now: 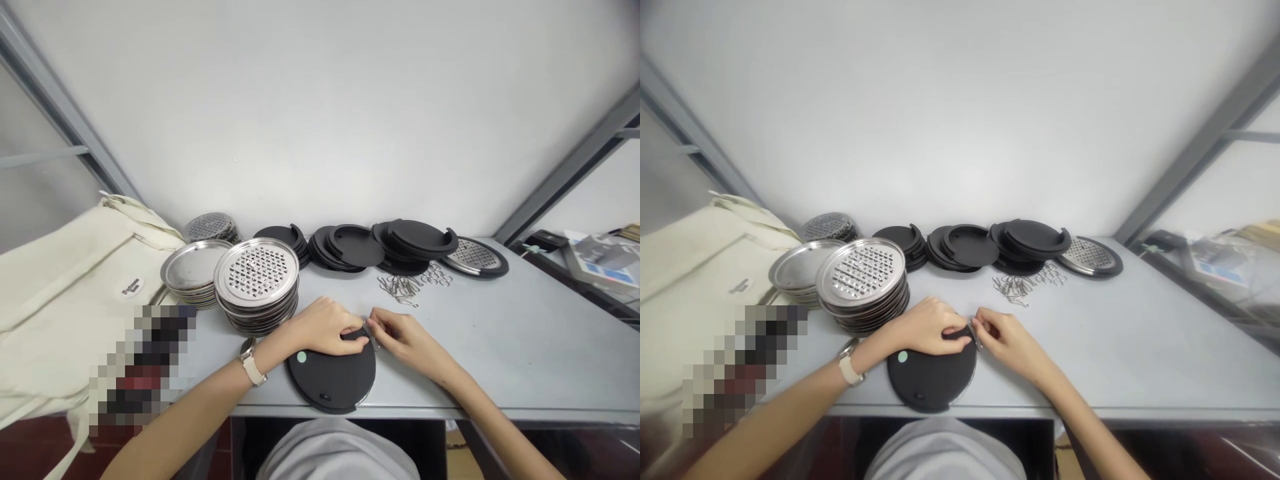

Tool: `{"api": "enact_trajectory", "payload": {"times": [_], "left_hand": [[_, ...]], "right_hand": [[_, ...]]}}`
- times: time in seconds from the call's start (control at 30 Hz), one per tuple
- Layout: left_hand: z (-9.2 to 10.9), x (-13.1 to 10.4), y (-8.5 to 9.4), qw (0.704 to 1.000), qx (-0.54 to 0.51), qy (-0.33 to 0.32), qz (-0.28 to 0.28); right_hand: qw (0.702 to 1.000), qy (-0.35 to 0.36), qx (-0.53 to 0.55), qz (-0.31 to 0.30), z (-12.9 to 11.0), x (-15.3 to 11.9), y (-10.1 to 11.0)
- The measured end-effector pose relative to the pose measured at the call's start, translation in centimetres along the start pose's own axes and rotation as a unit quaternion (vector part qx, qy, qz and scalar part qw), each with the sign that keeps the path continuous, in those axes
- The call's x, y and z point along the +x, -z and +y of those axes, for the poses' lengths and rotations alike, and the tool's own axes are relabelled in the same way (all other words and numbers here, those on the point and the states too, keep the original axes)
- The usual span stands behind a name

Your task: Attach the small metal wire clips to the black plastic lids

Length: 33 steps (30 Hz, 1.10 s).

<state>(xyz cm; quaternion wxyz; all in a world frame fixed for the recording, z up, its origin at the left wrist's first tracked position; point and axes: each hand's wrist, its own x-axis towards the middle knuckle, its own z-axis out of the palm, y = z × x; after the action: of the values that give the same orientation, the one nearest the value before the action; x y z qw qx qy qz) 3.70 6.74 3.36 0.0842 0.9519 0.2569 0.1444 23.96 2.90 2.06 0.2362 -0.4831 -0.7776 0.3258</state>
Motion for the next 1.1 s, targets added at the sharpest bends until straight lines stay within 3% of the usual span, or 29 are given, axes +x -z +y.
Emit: {"api": "enact_trajectory", "payload": {"times": [0.83, 0.97, 1.1], "left_hand": [[0.2, 0.0, 0.0, 1.000, -0.011, 0.005, 0.009], [2.0, -0.5, 2.5, 0.993, -0.109, 0.023, 0.032], [6.5, -2.8, 7.2, 0.978, -0.207, 0.013, 0.029]], "right_hand": [[0.999, 0.009, -0.031, 0.013, -0.9, 0.2, -0.9], [1.000, 0.010, -0.016, 0.011, -0.9, 0.1, -0.7], [1.000, 0.003, -0.003, 0.007, -1.0, 0.0, -0.6]]}}
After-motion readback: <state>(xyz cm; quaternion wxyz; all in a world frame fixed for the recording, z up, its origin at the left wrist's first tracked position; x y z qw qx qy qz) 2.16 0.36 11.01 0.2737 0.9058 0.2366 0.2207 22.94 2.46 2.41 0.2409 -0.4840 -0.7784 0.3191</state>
